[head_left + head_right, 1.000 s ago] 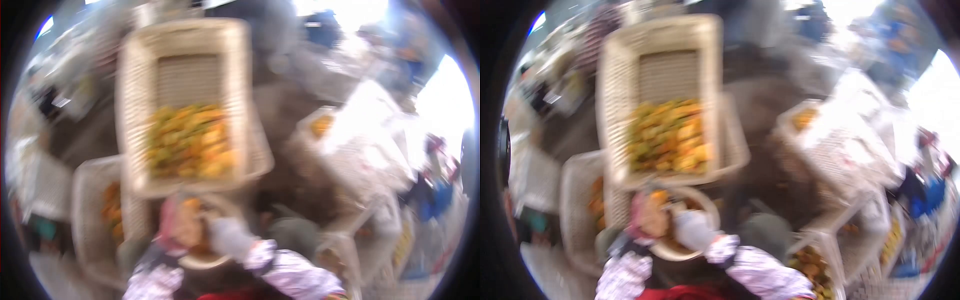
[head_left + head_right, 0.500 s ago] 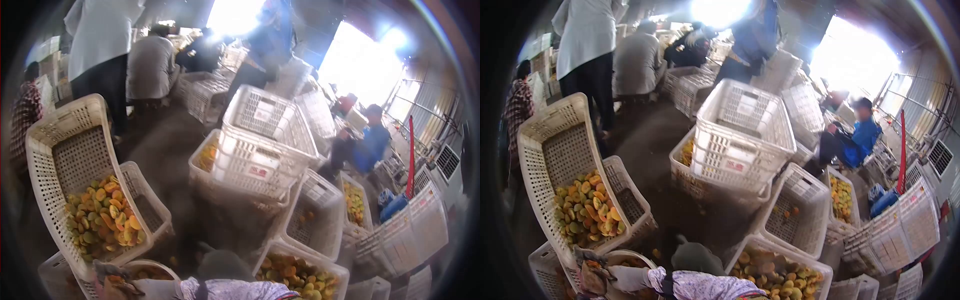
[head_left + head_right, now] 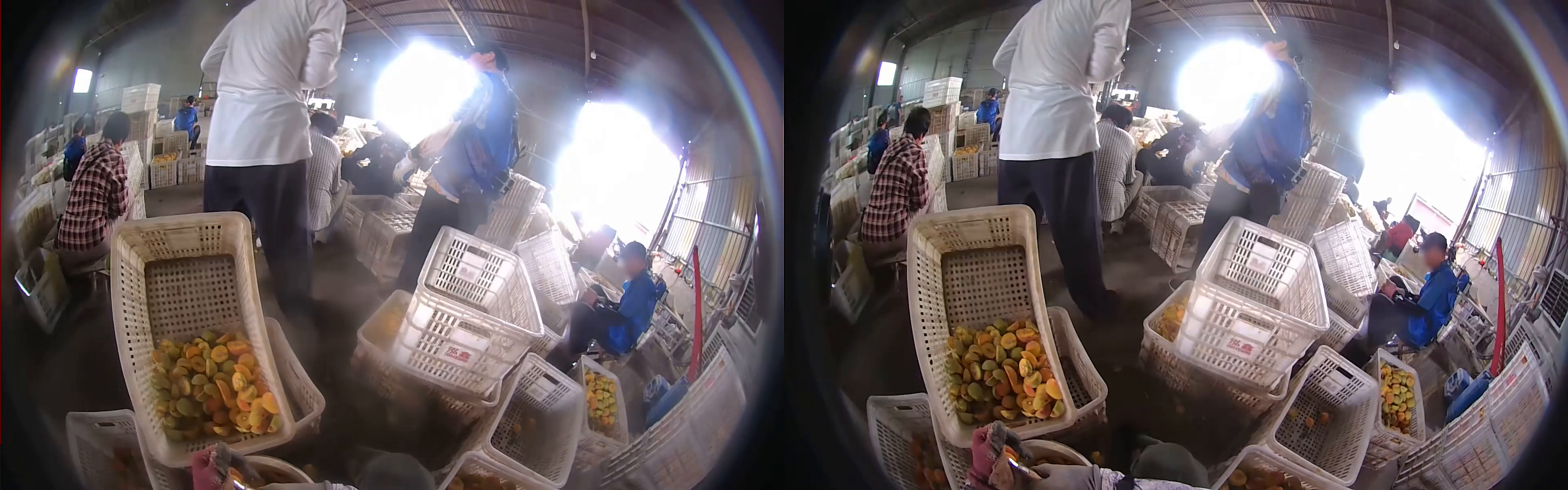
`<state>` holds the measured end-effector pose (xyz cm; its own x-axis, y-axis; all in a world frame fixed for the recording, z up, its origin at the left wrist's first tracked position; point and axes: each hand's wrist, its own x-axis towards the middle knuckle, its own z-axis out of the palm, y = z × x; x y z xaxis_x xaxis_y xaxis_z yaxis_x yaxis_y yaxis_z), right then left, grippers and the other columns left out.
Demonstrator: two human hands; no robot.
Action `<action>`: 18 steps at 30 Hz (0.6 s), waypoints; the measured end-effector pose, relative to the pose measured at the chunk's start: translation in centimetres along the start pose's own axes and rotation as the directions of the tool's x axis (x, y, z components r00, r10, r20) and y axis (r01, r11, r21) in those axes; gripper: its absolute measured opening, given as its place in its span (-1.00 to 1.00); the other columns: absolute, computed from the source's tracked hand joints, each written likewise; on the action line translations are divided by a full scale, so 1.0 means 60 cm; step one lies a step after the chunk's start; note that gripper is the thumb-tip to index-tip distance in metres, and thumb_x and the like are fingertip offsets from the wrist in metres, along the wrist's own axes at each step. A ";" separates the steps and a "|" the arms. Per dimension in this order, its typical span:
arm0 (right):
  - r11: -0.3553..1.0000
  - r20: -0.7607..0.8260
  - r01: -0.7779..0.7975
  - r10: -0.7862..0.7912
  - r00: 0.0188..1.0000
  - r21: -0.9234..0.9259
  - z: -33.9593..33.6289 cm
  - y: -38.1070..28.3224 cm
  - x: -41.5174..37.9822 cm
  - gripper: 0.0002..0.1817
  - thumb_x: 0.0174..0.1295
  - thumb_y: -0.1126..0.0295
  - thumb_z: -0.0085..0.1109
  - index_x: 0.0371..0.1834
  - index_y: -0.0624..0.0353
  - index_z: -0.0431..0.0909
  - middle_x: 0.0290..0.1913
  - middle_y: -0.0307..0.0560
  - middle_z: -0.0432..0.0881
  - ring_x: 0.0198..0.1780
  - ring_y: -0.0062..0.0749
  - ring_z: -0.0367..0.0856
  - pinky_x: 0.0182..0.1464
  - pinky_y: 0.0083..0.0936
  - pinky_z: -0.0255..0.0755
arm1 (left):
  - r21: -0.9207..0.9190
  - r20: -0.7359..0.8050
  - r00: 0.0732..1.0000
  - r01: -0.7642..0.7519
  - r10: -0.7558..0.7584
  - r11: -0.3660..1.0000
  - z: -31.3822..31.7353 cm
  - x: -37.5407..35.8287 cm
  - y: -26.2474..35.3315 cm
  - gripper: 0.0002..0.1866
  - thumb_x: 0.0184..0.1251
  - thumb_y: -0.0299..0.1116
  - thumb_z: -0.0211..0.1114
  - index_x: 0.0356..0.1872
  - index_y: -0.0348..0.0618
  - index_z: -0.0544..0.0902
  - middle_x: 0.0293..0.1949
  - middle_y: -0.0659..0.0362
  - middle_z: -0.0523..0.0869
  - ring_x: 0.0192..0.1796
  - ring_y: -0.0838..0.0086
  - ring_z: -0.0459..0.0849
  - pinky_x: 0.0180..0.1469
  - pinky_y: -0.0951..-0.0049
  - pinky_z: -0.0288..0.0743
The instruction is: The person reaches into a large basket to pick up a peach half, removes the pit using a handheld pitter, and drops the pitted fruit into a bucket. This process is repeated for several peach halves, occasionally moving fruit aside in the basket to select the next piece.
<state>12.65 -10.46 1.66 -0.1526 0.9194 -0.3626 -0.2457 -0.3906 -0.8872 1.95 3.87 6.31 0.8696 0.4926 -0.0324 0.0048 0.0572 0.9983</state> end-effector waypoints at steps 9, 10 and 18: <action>0.971 -0.017 0.238 -0.238 0.971 -0.012 0.017 -0.030 -0.006 -0.59 0.04 0.29 0.19 -0.04 0.25 0.51 -0.40 0.12 0.63 -0.32 -0.15 0.62 -0.23 -0.28 0.47 | -0.144 -0.142 0.988 0.038 -0.059 0.989 -0.052 -0.034 -0.049 -0.66 0.41 -0.30 0.11 0.12 -0.23 0.45 -0.16 0.06 0.64 -0.22 0.40 0.66 -0.22 0.44 0.61; 0.971 -0.018 0.239 -0.240 0.971 -0.016 0.013 -0.035 -0.009 -0.59 0.04 0.29 0.19 -0.04 0.25 0.51 -0.40 0.12 0.63 -0.32 -0.15 0.62 -0.23 -0.28 0.47 | -0.178 -0.151 0.987 0.028 -0.055 0.984 -0.060 -0.037 -0.052 -0.66 0.40 -0.32 0.11 0.12 -0.23 0.44 -0.16 0.07 0.64 -0.22 0.41 0.66 -0.23 0.45 0.61; 0.254 -0.223 -0.106 -0.494 0.841 -0.961 -0.023 0.074 -0.007 -0.50 -0.05 0.38 0.08 0.03 0.34 0.49 -0.51 0.07 0.63 -0.41 -0.02 0.65 -0.35 -0.18 0.49 | -0.751 -0.060 0.972 0.105 -0.226 0.652 -0.111 -0.028 -0.095 -0.51 0.43 0.11 -0.07 -0.07 -0.10 0.56 -0.31 0.18 0.65 -0.34 0.43 0.64 -0.34 0.46 0.58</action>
<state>12.92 -12.52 -2.49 0.2068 0.9759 0.0693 0.8740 -0.1524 -0.4615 -2.81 8.52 0.35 0.8145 0.5184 -0.2604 -0.2761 0.7412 0.6118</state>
